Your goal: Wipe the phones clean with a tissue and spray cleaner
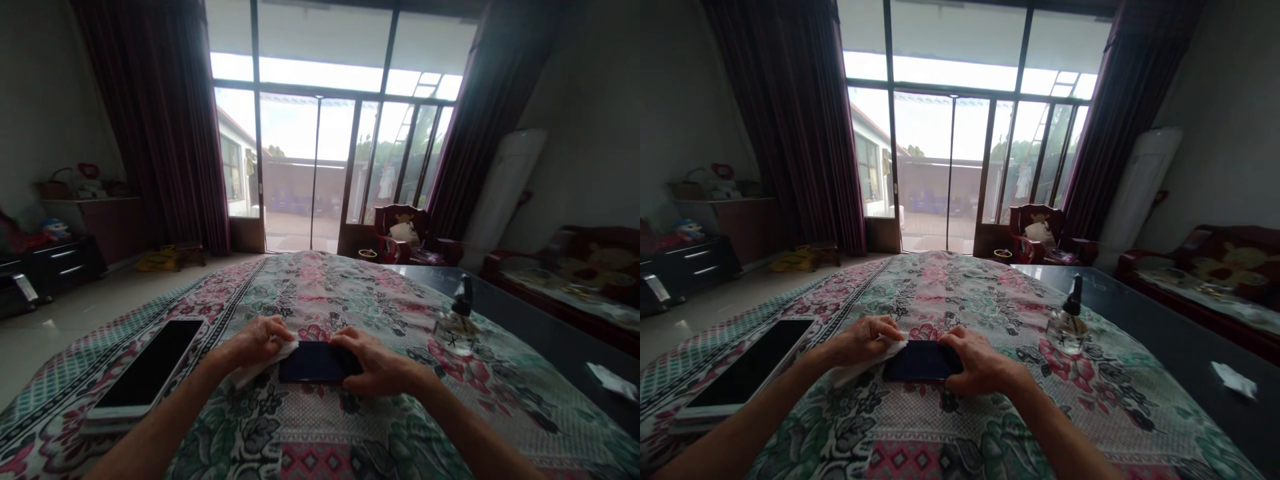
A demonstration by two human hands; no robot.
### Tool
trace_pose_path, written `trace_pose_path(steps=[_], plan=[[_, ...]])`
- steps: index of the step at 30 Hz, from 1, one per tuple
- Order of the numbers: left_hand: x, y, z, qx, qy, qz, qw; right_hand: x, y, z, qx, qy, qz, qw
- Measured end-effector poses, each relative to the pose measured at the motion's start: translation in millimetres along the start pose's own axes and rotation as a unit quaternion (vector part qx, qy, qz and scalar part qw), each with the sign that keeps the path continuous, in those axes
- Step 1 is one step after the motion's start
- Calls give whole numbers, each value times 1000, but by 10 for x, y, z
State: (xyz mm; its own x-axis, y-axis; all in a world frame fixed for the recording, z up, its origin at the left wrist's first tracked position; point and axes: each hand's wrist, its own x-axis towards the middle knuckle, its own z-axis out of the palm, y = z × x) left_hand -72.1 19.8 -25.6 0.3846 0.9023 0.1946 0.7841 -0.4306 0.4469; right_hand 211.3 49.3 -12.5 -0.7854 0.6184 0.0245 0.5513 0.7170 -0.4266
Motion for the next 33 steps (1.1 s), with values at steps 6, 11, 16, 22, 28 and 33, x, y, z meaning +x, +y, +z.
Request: trace_pose_path(steps=[6,11,16,22,28,33], plan=[[49,26,-14,-18,60,-51,997,-33,65,1,12,5,-2,1000],[66,81,-30,-75,67,-97,990,20,24,98,9,23,-25,999],[51,117,-54,-138,50,-143,979,3,-95,98,-15,32,-13,999],[32,104,-80,-260,28,-179,948,-39,25,62,22,52,-10,998],[30,132,-137,-331,25,-129,934,-81,153,6,97,92,-21,991],[22,77,-175,-365,40,-108,924,-94,127,-28,150,94,-7,984]])
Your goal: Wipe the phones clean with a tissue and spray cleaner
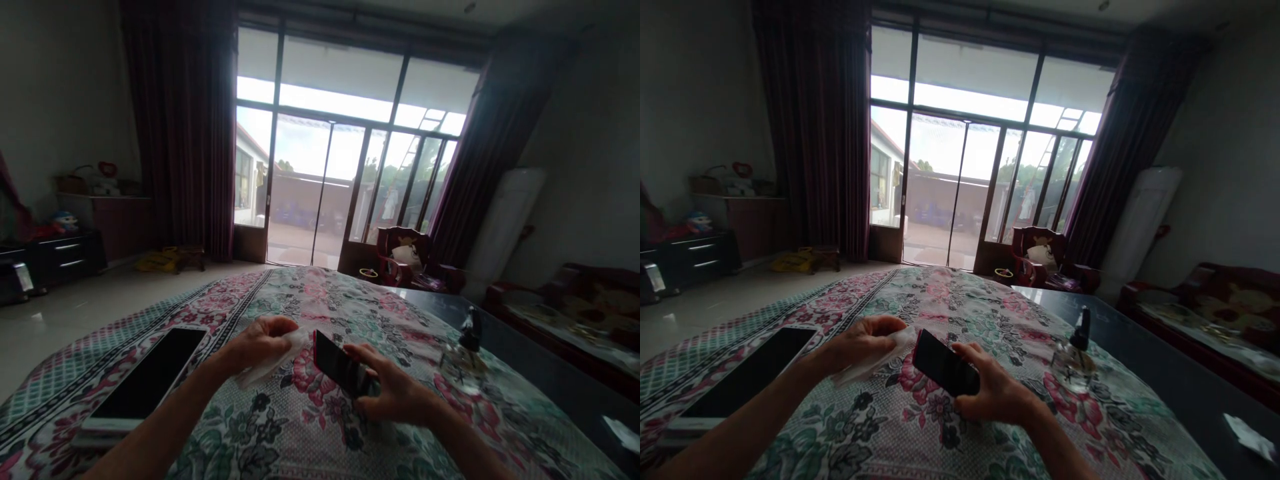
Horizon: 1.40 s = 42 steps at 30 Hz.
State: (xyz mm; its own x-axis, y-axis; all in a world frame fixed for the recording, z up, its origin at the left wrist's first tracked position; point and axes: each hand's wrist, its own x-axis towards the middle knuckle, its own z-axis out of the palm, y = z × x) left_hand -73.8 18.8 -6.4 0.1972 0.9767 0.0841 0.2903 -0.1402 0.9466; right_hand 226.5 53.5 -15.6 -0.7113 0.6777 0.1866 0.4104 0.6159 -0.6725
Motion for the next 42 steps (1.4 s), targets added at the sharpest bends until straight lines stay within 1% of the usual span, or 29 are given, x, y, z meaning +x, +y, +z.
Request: trace_pose_path(steps=[2,5,11,15,20,25,30,37,42], plan=[[-5,19,5,-27,-13,22,999,-2,-7,-6,16,0,6,1000],[-14,79,69,-54,-23,51,997,-1,-3,-3,33,-6,11,999],[-1,183,274,-119,-3,46,992,4,-5,29,21,-10,-7,1000],[10,182,339,-145,19,58,988,9,-53,36,19,-9,7,1000],[-7,194,350,-126,19,64,990,45,-133,33,7,-10,42,999],[-3,195,379,-101,4,72,992,77,-199,62,29,-10,59,998],[19,167,423,-97,4,75,992,103,-257,115,19,15,37,999],[2,226,465,-52,37,76,995,143,-242,157,11,46,-14,999],[17,228,483,-22,66,85,994,157,-213,169,6,48,-11,999]])
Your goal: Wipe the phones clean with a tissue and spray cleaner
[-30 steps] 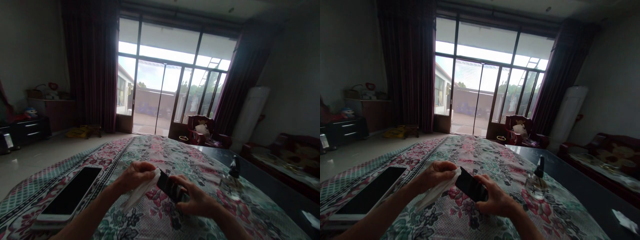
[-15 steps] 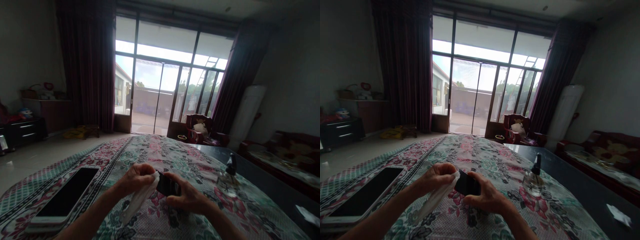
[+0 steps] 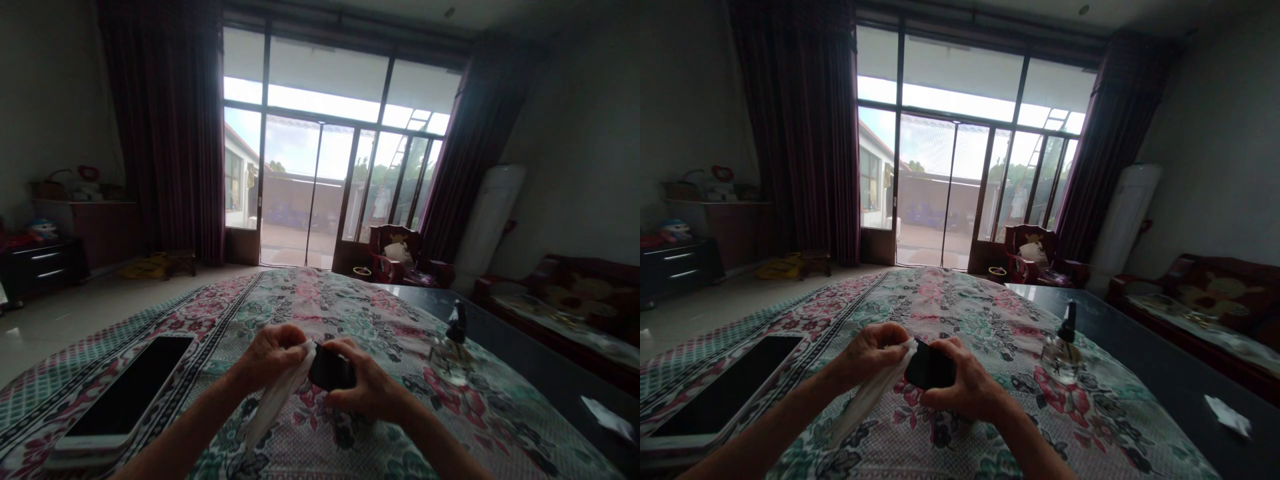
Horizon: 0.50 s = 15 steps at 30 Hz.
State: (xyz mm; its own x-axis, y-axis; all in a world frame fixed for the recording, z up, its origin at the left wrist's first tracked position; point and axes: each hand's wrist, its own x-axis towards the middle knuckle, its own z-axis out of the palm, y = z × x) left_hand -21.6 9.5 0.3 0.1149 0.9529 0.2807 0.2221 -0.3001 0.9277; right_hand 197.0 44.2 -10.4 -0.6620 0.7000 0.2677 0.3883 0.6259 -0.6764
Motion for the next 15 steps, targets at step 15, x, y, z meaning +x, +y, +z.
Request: trace_pose_path(steps=[15], plan=[[-19,25,-50,57,-19,36,998,-47,-64,-10,17,-26,11,999]])
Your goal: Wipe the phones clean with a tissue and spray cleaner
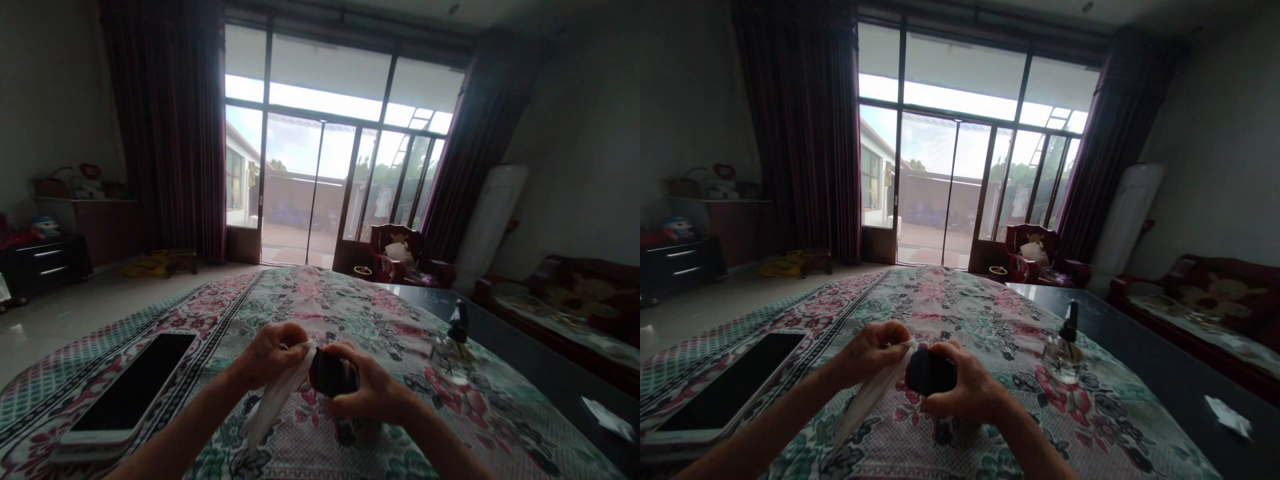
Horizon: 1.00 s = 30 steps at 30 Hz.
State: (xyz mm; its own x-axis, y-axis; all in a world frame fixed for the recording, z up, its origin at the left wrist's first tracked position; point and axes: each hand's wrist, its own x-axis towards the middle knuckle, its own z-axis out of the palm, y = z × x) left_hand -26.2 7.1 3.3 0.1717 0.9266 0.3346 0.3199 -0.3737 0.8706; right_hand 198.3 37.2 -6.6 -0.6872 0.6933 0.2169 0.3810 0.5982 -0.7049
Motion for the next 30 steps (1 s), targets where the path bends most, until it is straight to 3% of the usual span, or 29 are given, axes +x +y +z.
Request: trace_pose_path(steps=[6,10,15,21,25,30], plan=[[-16,46,9,-42,-46,-27,998,-2,7,-14,8,4,7,1000],[-22,122,33,-102,-25,-70,992,-1,23,-11,2,10,2,1000],[-13,124,59,-119,-40,-86,988,-8,20,7,-6,16,-4,1000],[34,20,27,-70,41,-90,993,-13,-13,-24,24,-15,4,1000],[23,1,-50,-151,10,-126,980,-4,7,-128,122,-35,4,992],[-4,40,-89,-216,-26,-138,966,1,35,-181,148,-37,-7,988]])
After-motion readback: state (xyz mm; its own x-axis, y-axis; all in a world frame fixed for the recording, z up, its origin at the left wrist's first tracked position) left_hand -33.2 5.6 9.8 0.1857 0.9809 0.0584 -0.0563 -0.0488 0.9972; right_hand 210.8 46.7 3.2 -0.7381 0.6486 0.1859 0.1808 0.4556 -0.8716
